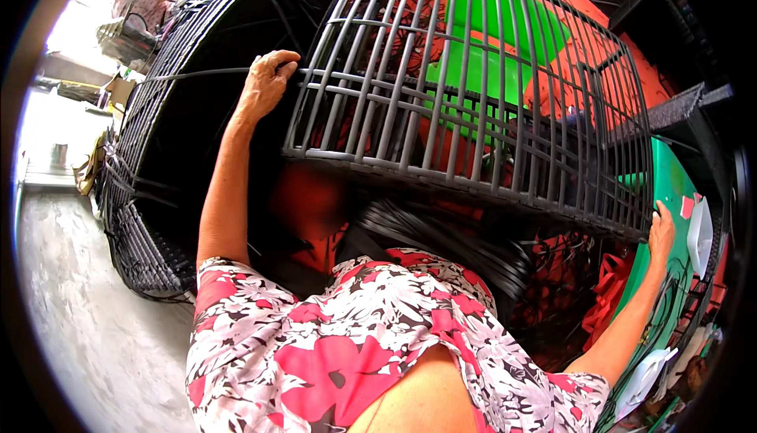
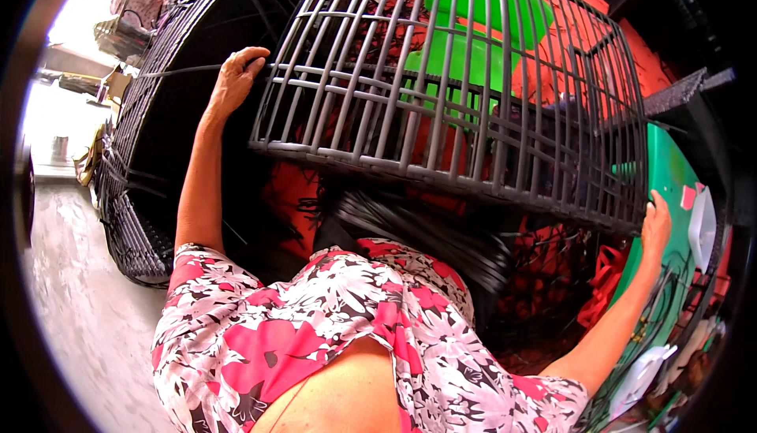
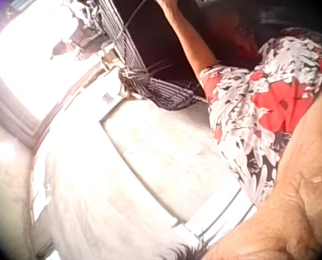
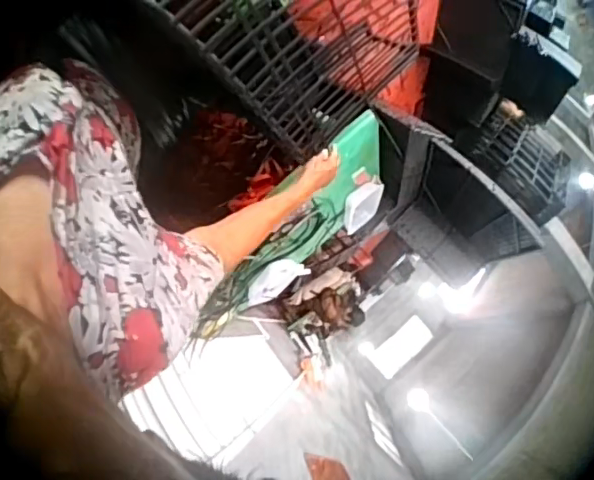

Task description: The person weaves black synthetic strips through a dark metal furniture frame by hand, pulling the strips tight and positioning them around the bars.

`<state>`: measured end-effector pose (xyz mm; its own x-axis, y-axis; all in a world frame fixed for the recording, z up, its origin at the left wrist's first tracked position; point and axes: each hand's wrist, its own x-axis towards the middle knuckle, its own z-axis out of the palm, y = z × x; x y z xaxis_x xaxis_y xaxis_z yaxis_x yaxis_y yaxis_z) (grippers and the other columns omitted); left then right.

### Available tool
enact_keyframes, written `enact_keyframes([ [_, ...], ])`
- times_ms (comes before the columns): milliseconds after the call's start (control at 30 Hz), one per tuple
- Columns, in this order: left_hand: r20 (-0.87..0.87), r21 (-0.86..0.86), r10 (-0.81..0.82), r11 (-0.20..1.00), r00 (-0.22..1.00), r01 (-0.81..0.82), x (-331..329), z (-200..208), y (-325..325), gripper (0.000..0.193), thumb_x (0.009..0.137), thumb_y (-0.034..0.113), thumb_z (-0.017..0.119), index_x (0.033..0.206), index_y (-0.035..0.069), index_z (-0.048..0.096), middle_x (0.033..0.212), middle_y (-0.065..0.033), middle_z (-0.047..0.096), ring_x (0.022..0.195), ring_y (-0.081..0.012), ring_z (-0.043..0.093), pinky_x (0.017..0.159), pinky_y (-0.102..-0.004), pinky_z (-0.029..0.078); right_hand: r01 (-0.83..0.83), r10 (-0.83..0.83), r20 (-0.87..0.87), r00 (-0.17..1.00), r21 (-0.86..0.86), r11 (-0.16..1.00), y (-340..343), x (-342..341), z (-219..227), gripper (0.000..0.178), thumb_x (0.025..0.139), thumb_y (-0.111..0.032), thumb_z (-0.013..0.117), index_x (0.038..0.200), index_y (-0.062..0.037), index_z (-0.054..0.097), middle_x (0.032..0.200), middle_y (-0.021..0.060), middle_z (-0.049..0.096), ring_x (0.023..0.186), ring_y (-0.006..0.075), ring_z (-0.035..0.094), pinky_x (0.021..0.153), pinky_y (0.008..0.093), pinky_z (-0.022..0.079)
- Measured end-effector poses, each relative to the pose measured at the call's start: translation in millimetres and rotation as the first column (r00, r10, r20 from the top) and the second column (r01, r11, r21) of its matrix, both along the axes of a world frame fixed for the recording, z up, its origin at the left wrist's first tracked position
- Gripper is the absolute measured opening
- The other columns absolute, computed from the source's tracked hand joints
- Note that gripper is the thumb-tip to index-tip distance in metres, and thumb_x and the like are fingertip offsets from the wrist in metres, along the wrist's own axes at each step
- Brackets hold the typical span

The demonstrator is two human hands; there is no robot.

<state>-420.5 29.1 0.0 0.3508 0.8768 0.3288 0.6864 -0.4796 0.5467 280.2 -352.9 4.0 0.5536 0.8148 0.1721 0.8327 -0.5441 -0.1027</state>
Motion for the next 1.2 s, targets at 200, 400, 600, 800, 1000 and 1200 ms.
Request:
enact_keyframes([
  [200, -0.046, -0.188, -0.286, 0.943, 0.957, 0.273, 9, 9, 23, 0.014, 0.086, 0.011, 0.056, 0.085, -0.002, 0.061, 0.077, -0.0086, 0.057, 0.073, -0.0152, 0.051, 0.071, -0.0298, 0.042, -0.082, 0.075, -0.184, 0.98, -0.034, 0.996, 25, 23, 15, 0.03, 0.081, -0.016, 0.059, 0.108, -0.003, 0.063, 0.109, 0.0134, 0.064, 0.105, 0.0267, 0.059, 0.093, 0.0354, 0.043],
  [400, -0.188, -0.304, -0.139, 0.95, 0.972, 0.077, 31, 43, -5, 0.022, 0.081, 0.024, 0.062, 0.083, 0.002, 0.063, 0.073, -0.0084, 0.056, 0.076, -0.021, 0.054, 0.069, -0.0337, 0.044, -0.386, 0.396, 0.067, 0.916, -0.131, 0.913, 3, 112, -4, 0.033, 0.084, -0.027, 0.062, 0.107, -0.0048, 0.062, 0.106, 0.0117, 0.063, 0.105, 0.0252, 0.056, 0.088, 0.0369, 0.045],
  [600, 0.013, -0.258, -0.26, 0.932, 0.965, 0.255, -7, 6, 11, 0.015, 0.076, 0.015, 0.067, 0.076, 0.0, 0.065, 0.065, -0.0086, 0.061, 0.064, -0.0166, 0.058, 0.063, -0.0319, 0.046, 0.184, -0.07, -0.759, 0.647, 0.067, 0.981, -20, 82, -13, 0.026, 0.079, -0.005, 0.054, 0.102, 0.0037, 0.061, 0.084, 0.0087, 0.06, 0.07, 0.0173, 0.056, 0.062, 0.0295, 0.048],
  [800, -0.135, -0.171, -0.282, 0.951, 0.95, 0.258, 8, 33, 10, 0.024, 0.081, 0.021, 0.064, 0.071, 0.0, 0.057, 0.063, -0.0072, 0.05, 0.059, -0.0135, 0.048, 0.055, -0.0313, 0.041, 0.12, 0.05, -0.608, 0.792, 0.236, 0.964, -25, 110, -36, 0.01, 0.082, -0.013, 0.061, 0.082, -0.0031, 0.059, 0.061, -0.0006, 0.054, 0.051, 0.0065, 0.043, 0.044, 0.0221, 0.034],
  [1000, -0.041, -0.188, -0.294, 0.941, 0.955, 0.281, -8, 17, 27, 0.025, 0.076, 0.016, 0.063, 0.065, 0.002, 0.045, 0.066, -0.0034, 0.044, 0.062, -0.0161, 0.04, 0.06, -0.0307, 0.034, 0.027, 0.037, -0.421, 0.907, 0.145, 0.989, 30, 56, 14, 0.012, 0.075, -0.015, 0.07, 0.076, -0.009, 0.06, 0.066, -0.0025, 0.054, 0.058, 0.0077, 0.045, 0.05, 0.0259, 0.037],
  [1200, 0.402, -0.403, -0.277, 0.802, 0.872, 0.441, 13, 17, 21, 0.029, 0.075, 0.019, 0.069, 0.062, 0.002, 0.049, 0.089, -0.005, 0.061, 0.072, -0.009, 0.044, 0.069, -0.0249, 0.034, 0.379, -0.274, -0.707, 0.652, -0.009, 0.925, 26, 36, 47, 0.011, 0.075, -0.011, 0.069, 0.083, -0.0076, 0.062, 0.069, -0.0013, 0.06, 0.058, 0.0072, 0.054, 0.049, 0.0208, 0.042],
])
